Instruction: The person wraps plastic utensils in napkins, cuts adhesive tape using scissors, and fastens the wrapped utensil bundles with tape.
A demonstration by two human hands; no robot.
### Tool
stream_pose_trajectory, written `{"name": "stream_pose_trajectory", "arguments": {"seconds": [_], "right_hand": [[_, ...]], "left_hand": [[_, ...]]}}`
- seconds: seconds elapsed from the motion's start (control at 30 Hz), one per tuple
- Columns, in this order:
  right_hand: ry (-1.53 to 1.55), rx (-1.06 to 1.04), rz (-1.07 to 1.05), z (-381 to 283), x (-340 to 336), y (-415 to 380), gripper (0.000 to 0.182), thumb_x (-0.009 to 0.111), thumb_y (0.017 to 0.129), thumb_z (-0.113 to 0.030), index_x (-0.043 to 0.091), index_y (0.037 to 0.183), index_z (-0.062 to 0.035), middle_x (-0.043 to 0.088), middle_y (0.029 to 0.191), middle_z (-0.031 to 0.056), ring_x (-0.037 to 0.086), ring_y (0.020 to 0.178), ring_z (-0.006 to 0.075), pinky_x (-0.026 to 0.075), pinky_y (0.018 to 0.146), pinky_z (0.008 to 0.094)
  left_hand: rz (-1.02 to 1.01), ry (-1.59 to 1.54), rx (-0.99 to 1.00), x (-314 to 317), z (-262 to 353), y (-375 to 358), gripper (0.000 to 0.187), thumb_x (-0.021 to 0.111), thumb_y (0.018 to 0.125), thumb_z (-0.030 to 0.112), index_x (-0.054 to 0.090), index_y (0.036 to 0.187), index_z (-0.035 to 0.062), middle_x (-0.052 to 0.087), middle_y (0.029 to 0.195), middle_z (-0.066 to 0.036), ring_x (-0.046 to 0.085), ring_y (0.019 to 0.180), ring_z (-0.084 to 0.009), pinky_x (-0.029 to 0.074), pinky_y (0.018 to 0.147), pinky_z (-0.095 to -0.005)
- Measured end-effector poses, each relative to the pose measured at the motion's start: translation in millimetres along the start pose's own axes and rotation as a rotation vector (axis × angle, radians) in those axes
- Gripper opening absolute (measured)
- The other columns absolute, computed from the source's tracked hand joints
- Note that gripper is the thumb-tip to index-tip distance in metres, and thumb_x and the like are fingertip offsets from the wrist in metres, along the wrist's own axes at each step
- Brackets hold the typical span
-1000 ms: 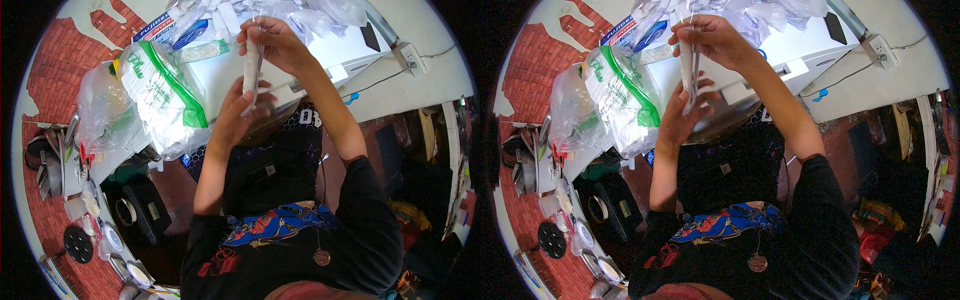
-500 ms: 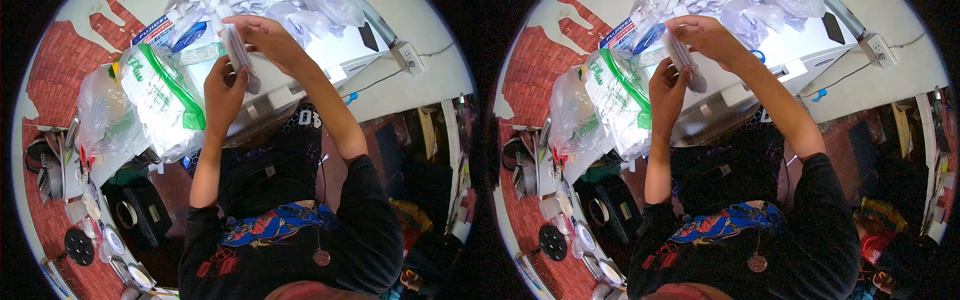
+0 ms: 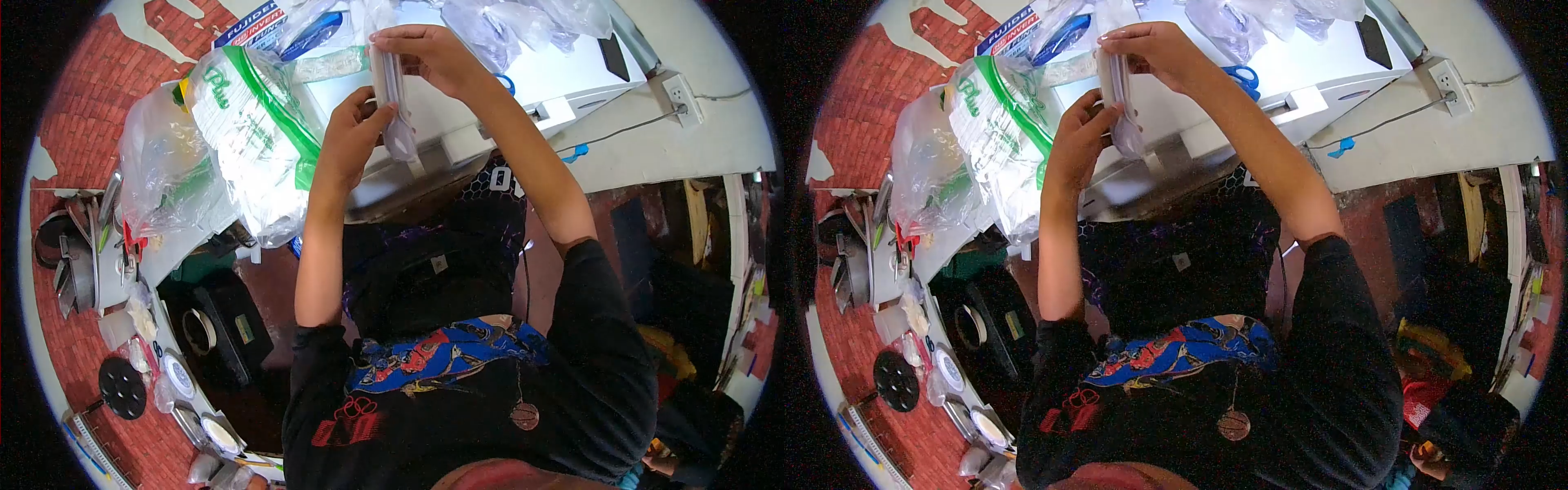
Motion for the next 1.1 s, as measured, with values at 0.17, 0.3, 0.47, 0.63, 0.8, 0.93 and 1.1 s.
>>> {"name": "stream_pose_trajectory", "arguments": {"seconds": [0.17, 0.3, 0.47, 0.63, 0.8, 0.93, 1.1], "right_hand": [[0.097, -0.002, 0.076, 18.2, -3.4, 17.5, 0.033, 0.074, 0.087, -0.026, 0.071, 0.111, -0.0042, 0.072, 0.102, 0.0063, 0.064, 0.092, 0.0149, 0.047, 0.086, 0.0305], [0.097, 0.041, 0.151, 27.8, -5.1, 24.8, 0.028, 0.072, 0.088, -0.021, 0.070, 0.110, -0.0039, 0.073, 0.104, 0.0068, 0.066, 0.093, 0.0133, 0.046, 0.082, 0.0292], [0.389, 0.032, 0.172, 29.1, -9.1, 28.2, 0.031, 0.071, 0.088, -0.018, 0.067, 0.114, -0.0028, 0.072, 0.107, 0.0082, 0.066, 0.102, 0.0130, 0.045, 0.079, 0.0269], [0.226, -0.041, 0.317, 39.4, -44.9, 44.9, 0.046, 0.074, 0.087, -0.031, 0.063, 0.117, 0.0013, 0.069, 0.101, 0.0108, 0.064, 0.096, 0.0141, 0.053, 0.079, 0.0312], [-0.245, -0.168, 0.358, -21.9, -31.1, -56.2, 0.028, 0.068, 0.092, -0.018, 0.066, 0.115, -0.0027, 0.071, 0.105, 0.0071, 0.066, 0.093, 0.0128, 0.048, 0.080, 0.0238], [-0.428, 0.064, 0.248, 27.4, -1.0, -140.0, 0.040, 0.075, 0.084, -0.025, 0.065, 0.112, 0.0019, 0.071, 0.085, 0.0095, 0.065, 0.075, 0.0121, 0.052, 0.070, 0.0302], [-0.651, 0.160, 0.264, 57.7, 27.2, -181.4, 0.043, 0.077, 0.084, -0.022, 0.064, 0.116, 0.0026, 0.068, 0.083, 0.0102, 0.061, 0.069, 0.0125, 0.049, 0.064, 0.0258]], "left_hand": [[0.220, 0.360, 0.078, -23.1, 8.1, -8.3, 0.036, 0.061, 0.093, 0.018, 0.058, 0.120, -0.0063, 0.069, 0.097, -0.013, 0.066, 0.083, -0.0172, 0.052, 0.073, -0.0300], [0.268, 0.547, 0.051, -30.9, 19.3, -16.9, 0.037, 0.060, 0.089, 0.018, 0.060, 0.115, -0.0086, 0.070, 0.096, -0.021, 0.068, 0.084, -0.0250, 0.051, 0.076, -0.0343], [0.260, 0.620, 0.094, -29.5, 22.5, -31.6, 0.034, 0.058, 0.088, 0.018, 0.061, 0.110, -0.0083, 0.068, 0.096, -0.025, 0.067, 0.085, -0.0345, 0.050, 0.078, -0.0391], [0.321, 0.710, 0.112, -25.8, 22.8, -46.0, 0.032, 0.057, 0.088, 0.016, 0.060, 0.109, -0.0088, 0.067, 0.093, -0.028, 0.066, 0.084, -0.0385, 0.050, 0.078, -0.0403], [0.373, 0.923, 0.028, -27.9, 26.8, -41.0, 0.034, 0.055, 0.089, 0.012, 0.055, 0.116, -0.0096, 0.065, 0.100, -0.032, 0.066, 0.088, -0.0405, 0.052, 0.079, -0.0430], [0.413, 1.110, 0.032, -31.0, 6.2, -20.7, 0.038, 0.051, 0.087, 0.008, 0.050, 0.120, -0.0106, 0.062, 0.096, -0.035, 0.062, 0.090, -0.0472, 0.049, 0.081, -0.0496], [0.472, 1.227, 0.227, -10.3, 12.6, -20.3, 0.025, 0.050, 0.083, -0.004, 0.049, 0.107, -0.0100, 0.052, 0.108, -0.033, 0.052, 0.104, -0.0489, 0.043, 0.090, -0.0525]]}}
Point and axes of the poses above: each hand's wrist, its own y-axis towards the middle knuckle, its own x-axis out of the palm, z = x × y, the point moved 9 cm from there along y, towards the middle knuckle
